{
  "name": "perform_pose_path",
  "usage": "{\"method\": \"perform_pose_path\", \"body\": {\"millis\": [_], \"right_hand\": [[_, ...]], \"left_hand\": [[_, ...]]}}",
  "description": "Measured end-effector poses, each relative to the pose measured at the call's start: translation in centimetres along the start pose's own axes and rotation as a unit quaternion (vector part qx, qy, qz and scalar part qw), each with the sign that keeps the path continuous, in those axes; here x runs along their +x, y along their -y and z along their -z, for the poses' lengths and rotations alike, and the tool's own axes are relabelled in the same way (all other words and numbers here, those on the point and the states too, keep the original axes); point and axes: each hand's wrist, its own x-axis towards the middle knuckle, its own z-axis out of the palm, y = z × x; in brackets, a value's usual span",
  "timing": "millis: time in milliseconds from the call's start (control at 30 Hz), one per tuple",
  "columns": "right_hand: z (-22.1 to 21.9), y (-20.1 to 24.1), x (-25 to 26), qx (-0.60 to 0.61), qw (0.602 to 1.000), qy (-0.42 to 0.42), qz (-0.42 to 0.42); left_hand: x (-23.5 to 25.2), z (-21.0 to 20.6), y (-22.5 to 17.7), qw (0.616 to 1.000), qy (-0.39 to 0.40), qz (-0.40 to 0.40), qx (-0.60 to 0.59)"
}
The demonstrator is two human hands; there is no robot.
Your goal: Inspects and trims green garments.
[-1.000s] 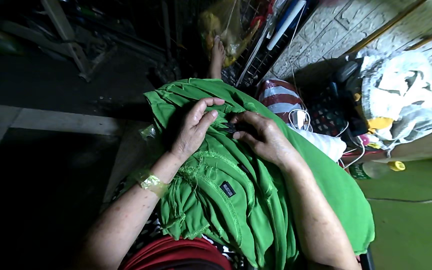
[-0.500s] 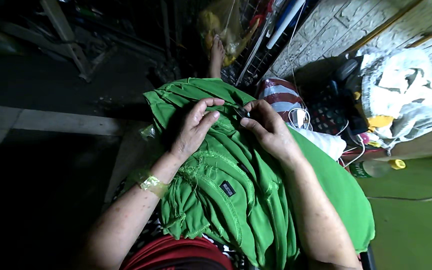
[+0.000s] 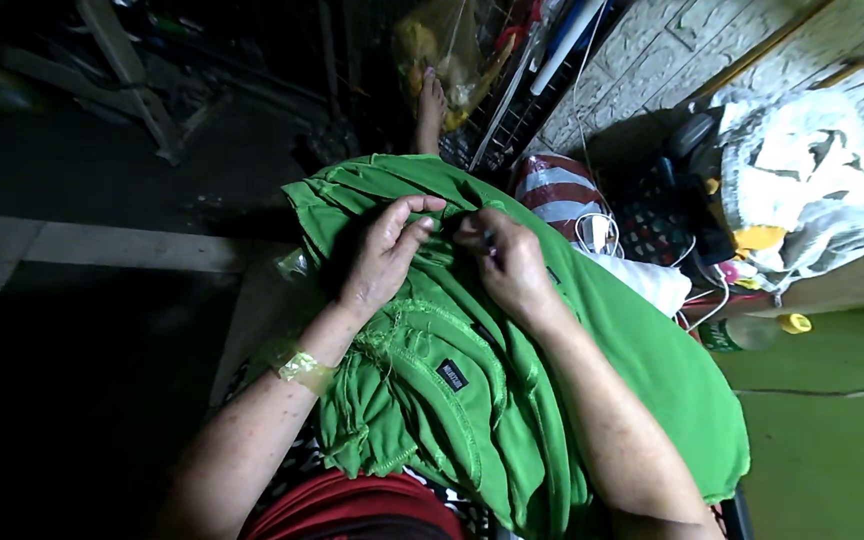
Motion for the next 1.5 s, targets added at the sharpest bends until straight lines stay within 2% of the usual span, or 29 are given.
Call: {"method": "perform_pose_path", "body": {"millis": [67,133,167,233,267,300,400,467,500,567,633,733,833,933,1000,1067,1133,1233,1367,1433,1500], "right_hand": [[1.5,-0.4,0.2,0.150,0.985,-0.030,-0.078],[2.8,-0.7,0.2,0.328,0.935,-0.070,-0.118],[3.5,-0.9,-0.1,0.401,0.909,-0.054,-0.104],[4.6,-1.3,-0.9,0.462,0.884,0.057,-0.044],[4.7,-1.2,-1.1,0.445,0.890,0.098,-0.020],[4.4,-0.8,-1.1,0.407,0.908,0.099,-0.002],[1.7,0.4,0.1,0.162,0.986,0.025,0.024],[-0.8,-0.2,0.8,0.031,0.998,0.010,0.045],[-1.7,-0.4,1.0,0.003,0.998,-0.004,0.058],[-1.9,-0.7,1.1,0.026,0.998,-0.035,0.046],[-0.6,-0.7,1.0,0.099,0.992,-0.075,-0.031],[0.8,-1.8,1.2,0.239,0.944,-0.175,-0.147],[1.5,-2.3,1.1,0.334,0.905,-0.199,-0.172],[1.5,-1.7,1.2,0.328,0.912,-0.198,-0.146],[1.3,-1.5,1.2,0.310,0.927,-0.172,-0.120],[2.0,-1.3,1.1,0.299,0.946,-0.081,-0.097],[2.9,-1.0,1.0,0.265,0.958,-0.049,-0.095],[6.4,0.1,-0.8,0.127,0.988,-0.016,-0.091],[10.1,3.3,-7.8,-0.049,0.989,0.122,-0.070],[9.3,4.7,-12.3,-0.096,0.972,0.198,-0.084],[7.9,5.5,-15.8,-0.136,0.966,0.203,-0.081]], "left_hand": [[0.3,0.1,0.7,1.000,-0.003,-0.013,-0.004],[0.4,0.1,0.8,1.000,-0.004,-0.010,-0.010],[0.4,0.1,0.8,1.000,-0.005,-0.012,-0.011],[0.4,0.2,0.9,1.000,-0.004,-0.016,-0.006],[0.4,0.2,0.9,1.000,-0.003,-0.013,-0.002],[0.4,0.2,0.9,1.000,-0.003,-0.011,0.004],[0.5,0.1,0.9,1.000,-0.005,-0.017,0.024],[0.6,0.0,0.8,0.999,0.001,-0.023,0.049],[0.7,0.0,0.7,0.998,0.005,-0.021,0.066],[0.7,0.0,0.6,0.996,0.005,-0.016,0.085],[0.6,0.1,0.4,0.997,0.012,-0.003,0.077],[0.5,0.0,0.4,0.998,0.007,0.001,0.059],[0.5,0.1,0.6,0.998,0.007,-0.004,0.055],[0.6,0.0,0.6,0.998,0.009,-0.006,0.056],[0.6,0.0,0.5,0.999,0.010,-0.002,0.051],[0.5,0.1,0.1,0.999,0.025,0.009,0.036],[0.4,0.2,0.0,0.998,0.047,0.001,0.033],[0.6,0.3,0.0,0.995,0.071,-0.014,0.062],[1.3,0.4,-0.9,0.997,0.029,-0.035,0.066],[2.3,0.5,-1.9,0.996,-0.003,-0.059,0.065],[3.5,0.3,-2.8,0.993,-0.031,-0.089,0.074]]}}
